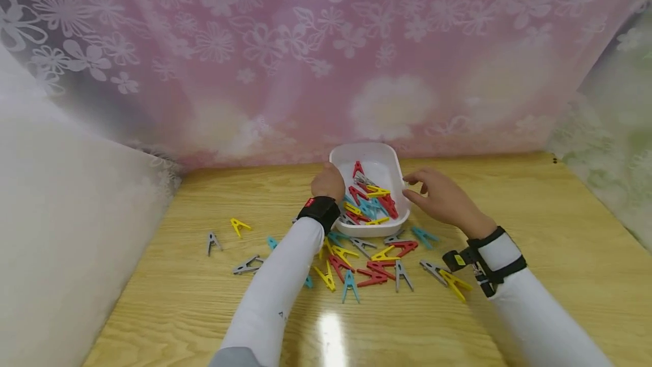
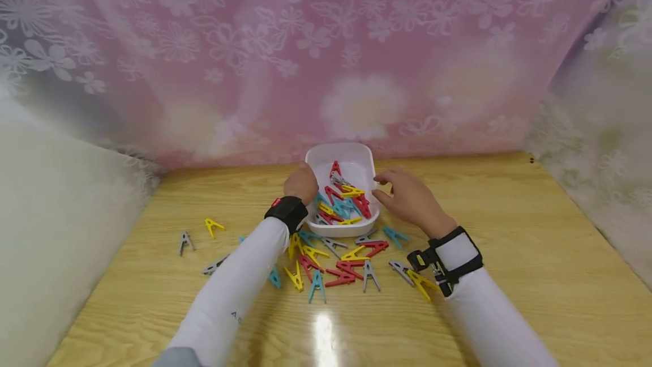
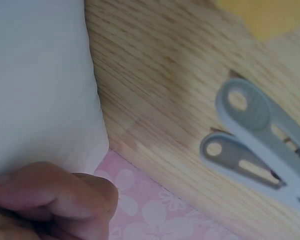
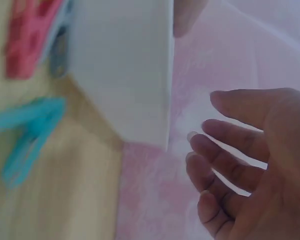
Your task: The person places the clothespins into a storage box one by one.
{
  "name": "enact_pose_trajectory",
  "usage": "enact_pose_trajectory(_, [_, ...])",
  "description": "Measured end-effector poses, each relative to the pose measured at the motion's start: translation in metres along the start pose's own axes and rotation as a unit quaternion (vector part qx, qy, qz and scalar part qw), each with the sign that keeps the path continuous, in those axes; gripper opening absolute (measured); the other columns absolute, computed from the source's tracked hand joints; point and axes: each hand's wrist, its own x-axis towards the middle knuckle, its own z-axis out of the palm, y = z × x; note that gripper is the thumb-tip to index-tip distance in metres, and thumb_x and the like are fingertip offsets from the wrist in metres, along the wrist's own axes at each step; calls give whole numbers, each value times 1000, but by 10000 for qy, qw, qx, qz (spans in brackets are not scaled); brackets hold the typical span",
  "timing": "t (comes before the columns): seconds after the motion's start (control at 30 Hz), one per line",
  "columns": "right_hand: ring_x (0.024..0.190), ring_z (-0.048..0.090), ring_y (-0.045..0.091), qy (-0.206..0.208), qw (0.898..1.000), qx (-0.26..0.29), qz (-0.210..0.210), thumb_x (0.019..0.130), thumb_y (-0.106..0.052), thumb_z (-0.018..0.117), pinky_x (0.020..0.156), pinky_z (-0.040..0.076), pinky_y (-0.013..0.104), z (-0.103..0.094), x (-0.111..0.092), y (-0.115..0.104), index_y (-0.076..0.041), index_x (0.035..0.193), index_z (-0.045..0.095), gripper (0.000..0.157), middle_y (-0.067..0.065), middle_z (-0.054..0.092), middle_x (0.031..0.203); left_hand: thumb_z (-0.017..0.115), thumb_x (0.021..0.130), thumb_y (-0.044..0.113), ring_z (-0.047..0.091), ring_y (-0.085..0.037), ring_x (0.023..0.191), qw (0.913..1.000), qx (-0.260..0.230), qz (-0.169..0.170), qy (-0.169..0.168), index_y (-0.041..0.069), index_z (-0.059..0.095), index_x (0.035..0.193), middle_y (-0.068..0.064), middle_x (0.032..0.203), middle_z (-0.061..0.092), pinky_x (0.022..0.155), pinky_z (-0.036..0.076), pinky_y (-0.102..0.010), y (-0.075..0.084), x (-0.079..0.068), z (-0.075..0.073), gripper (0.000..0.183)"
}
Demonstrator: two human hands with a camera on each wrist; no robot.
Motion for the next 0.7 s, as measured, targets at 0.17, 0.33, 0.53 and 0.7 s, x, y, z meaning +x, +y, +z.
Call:
enact_pose_trajectory(0.17, [87, 57, 28, -603, 9955, 34, 735, 92, -33, 64, 73, 49, 44, -2, -29, 14, 6, 124, 54, 52, 22, 57, 114, 52, 99, 23, 58, -19, 53, 9999, 64, 71, -71, -3, 39, 138, -7, 62, 56, 49, 47, -29, 0, 3, 1, 48])
enact_pose_trajectory(0.33, [88, 58, 27, -1291, 9851, -98, 1129, 86, -41, 69, 74, 50, 44, 7, -47, 18, 9, 118, 54, 61, 21, 58, 108, 51, 100, 22, 51, -17, 47, 9999, 98, 44, -126, -3, 34, 143, -6, 57, 52, 45, 42, -28, -2, 3, -1, 52])
enact_pose_trajectory(0.53, [70, 51, 18, -1446, 9801, -122, 1352, 82, -32, 74, 61, 43, 35, 24, -58, 13, -2, 96, 60, 36, 5, 56, 83, 51, 100, 20, 55, -18, 50, 10000, -91, -11, -36, -4, 38, 139, -7, 57, 50, 49, 47, -30, -4, -1, -5, 48])
enact_pose_trajectory(0.7, [64, 48, 17, -1308, 9779, -80, 1627, 83, -28, 72, 55, 37, 31, 30, -64, 13, -6, 88, 59, 26, 3, 52, 75, 51, 100, 20, 60, -22, 55, 9996, -265, -13, 20, -5, 42, 133, -9, 59, 53, 54, 51, -32, 1, -6, -5, 42])
